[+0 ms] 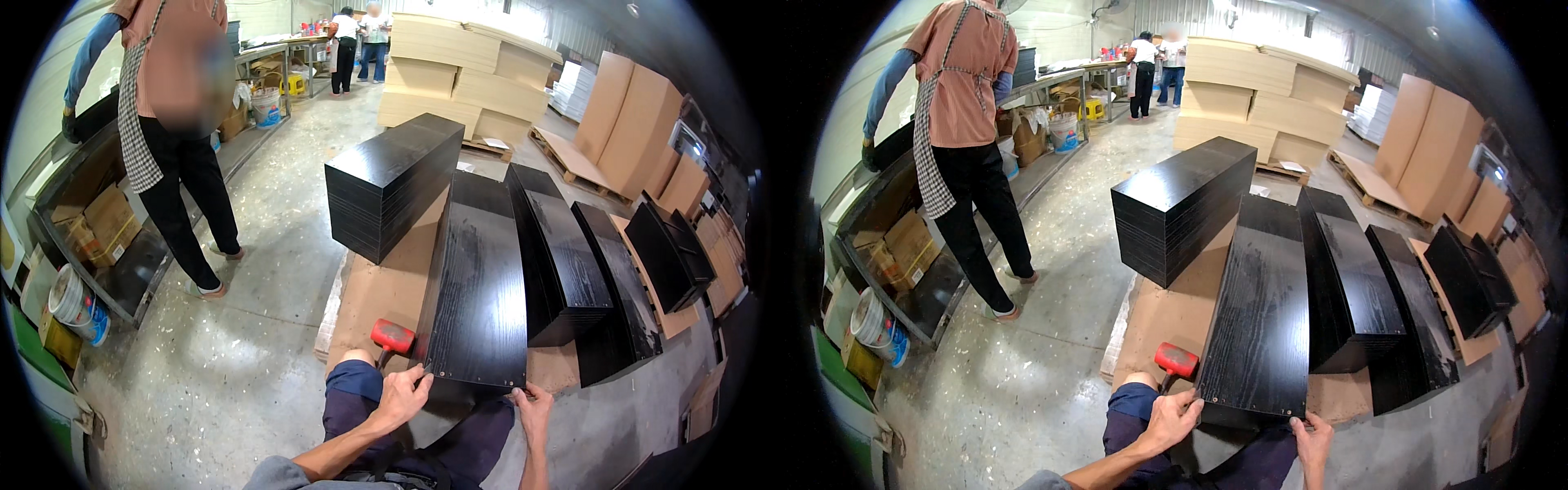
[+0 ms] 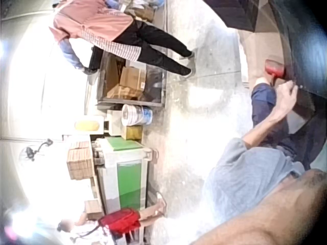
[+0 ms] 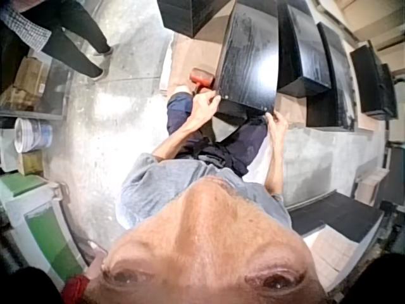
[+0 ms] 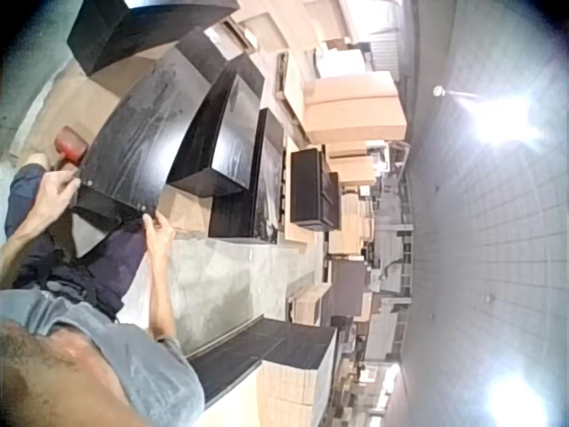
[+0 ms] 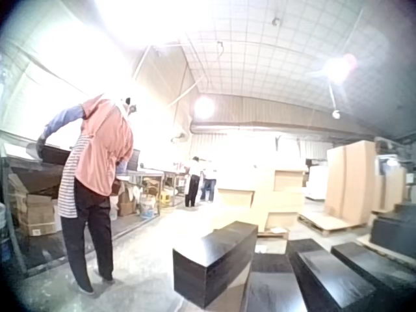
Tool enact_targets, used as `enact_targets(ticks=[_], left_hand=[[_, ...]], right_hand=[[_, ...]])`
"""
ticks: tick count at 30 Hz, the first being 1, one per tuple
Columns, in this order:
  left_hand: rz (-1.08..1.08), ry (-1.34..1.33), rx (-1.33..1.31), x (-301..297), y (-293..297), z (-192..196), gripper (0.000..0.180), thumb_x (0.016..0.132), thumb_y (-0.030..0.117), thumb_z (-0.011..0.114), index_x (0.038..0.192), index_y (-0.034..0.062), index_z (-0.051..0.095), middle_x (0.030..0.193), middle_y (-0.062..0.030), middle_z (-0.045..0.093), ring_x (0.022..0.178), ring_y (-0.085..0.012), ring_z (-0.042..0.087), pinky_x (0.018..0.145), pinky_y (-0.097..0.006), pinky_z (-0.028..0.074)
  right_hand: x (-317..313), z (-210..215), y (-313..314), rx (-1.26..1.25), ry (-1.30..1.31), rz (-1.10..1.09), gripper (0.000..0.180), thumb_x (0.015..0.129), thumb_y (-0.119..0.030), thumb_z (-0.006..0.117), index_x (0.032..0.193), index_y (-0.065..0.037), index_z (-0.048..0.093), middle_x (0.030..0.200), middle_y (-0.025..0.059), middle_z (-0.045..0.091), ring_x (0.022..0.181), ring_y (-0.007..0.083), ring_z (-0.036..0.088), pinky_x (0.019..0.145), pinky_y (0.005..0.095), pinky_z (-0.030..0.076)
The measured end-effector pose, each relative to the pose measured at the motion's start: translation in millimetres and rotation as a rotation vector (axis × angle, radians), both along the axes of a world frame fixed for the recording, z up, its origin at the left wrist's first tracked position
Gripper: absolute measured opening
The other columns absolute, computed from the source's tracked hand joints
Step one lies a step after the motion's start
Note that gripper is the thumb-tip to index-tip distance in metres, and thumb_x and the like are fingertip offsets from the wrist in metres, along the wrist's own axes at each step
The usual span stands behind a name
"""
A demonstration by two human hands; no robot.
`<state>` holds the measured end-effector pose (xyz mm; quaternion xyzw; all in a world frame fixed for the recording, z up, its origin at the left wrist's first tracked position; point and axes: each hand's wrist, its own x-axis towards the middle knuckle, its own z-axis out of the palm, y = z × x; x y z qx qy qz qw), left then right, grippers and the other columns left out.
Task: The person hammers the edges of a black cabinet using a rubber mallet and kemudian uses a metal strip to scrape and smooth the joints.
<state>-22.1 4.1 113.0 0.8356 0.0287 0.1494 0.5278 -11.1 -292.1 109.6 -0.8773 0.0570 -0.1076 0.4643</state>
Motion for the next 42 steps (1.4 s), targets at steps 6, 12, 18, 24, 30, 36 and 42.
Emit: enact_targets(ticks=[6, 12, 18, 24, 30, 36, 42], left_hand=[[-0.053, 0.105, -0.036, 5, 11, 0, 0.032, 0.085, 0.026, 0.063, 0.075, -0.0040, 0.061, 0.054, -0.0161, 0.052, 0.047, -0.0201, 0.052, 0.049, -0.037, 0.040], [-0.029, 0.088, -0.023, 4, 10, 9, 0.035, 0.084, 0.026, 0.064, 0.070, -0.0050, 0.057, 0.053, -0.0169, 0.049, 0.047, -0.0219, 0.050, 0.049, -0.038, 0.039], [-0.035, 0.130, -0.011, 5, 11, 6, 0.031, 0.085, 0.024, 0.062, 0.071, -0.0036, 0.058, 0.057, -0.0212, 0.052, 0.053, -0.0340, 0.055, 0.053, -0.043, 0.041], [-0.028, 0.114, -0.028, 3, 8, 15, 0.034, 0.085, 0.024, 0.063, 0.068, -0.0044, 0.054, 0.054, -0.0192, 0.048, 0.049, -0.0268, 0.048, 0.050, -0.041, 0.039], [-0.008, 0.081, -0.044, 0, 6, 10, 0.036, 0.084, 0.024, 0.064, 0.065, -0.0053, 0.052, 0.052, -0.0160, 0.045, 0.046, -0.0180, 0.043, 0.048, -0.037, 0.037], [0.014, 0.111, -0.131, -1, 6, -9, 0.035, 0.085, 0.024, 0.063, 0.064, -0.0028, 0.053, 0.052, -0.0172, 0.047, 0.046, -0.0263, 0.047, 0.049, -0.041, 0.037], [0.005, 0.098, -0.235, 1, 8, -26, 0.036, 0.086, 0.024, 0.064, 0.065, -0.0033, 0.052, 0.050, -0.0099, 0.044, 0.048, -0.0127, 0.041, 0.047, -0.036, 0.034]], right_hand=[[25, 10, -27, -0.437, -0.309, 0.355, 0.045, 0.067, -0.010, 0.080, 0.109, 0.001, 0.067, 0.081, 0.0185, 0.067, 0.064, 0.0246, 0.066, 0.060, 0.0336, 0.053], [28, 19, -29, -0.368, -0.224, 0.410, 0.047, 0.062, -0.001, 0.082, 0.107, 0.001, 0.068, 0.079, 0.0171, 0.067, 0.065, 0.0240, 0.065, 0.059, 0.0317, 0.051], [35, 15, -37, -0.402, -0.259, 0.499, 0.050, 0.062, -0.003, 0.083, 0.110, 0.001, 0.066, 0.078, 0.0164, 0.066, 0.065, 0.0252, 0.064, 0.058, 0.0326, 0.051], [25, 1, -26, -0.578, -0.424, 0.397, 0.052, 0.064, -0.007, 0.081, 0.113, -0.001, 0.064, 0.067, 0.0165, 0.058, 0.061, 0.0330, 0.057, 0.056, 0.0410, 0.047], [23, 10, -26, -0.479, -0.289, 0.384, 0.047, 0.064, -0.005, 0.081, 0.109, 0.000, 0.066, 0.068, 0.0175, 0.061, 0.062, 0.0311, 0.061, 0.058, 0.0385, 0.049], [25, 35, -19, -0.527, -0.178, 0.400, 0.039, 0.072, -0.015, 0.076, 0.107, 0.000, 0.068, 0.071, 0.0181, 0.064, 0.063, 0.0333, 0.063, 0.063, 0.0401, 0.051], [41, 66, 4, -0.534, -0.251, 0.288, 0.031, 0.075, -0.016, 0.071, 0.101, 0.001, 0.069, 0.088, 0.0190, 0.067, 0.083, 0.0339, 0.062, 0.080, 0.0405, 0.049]])
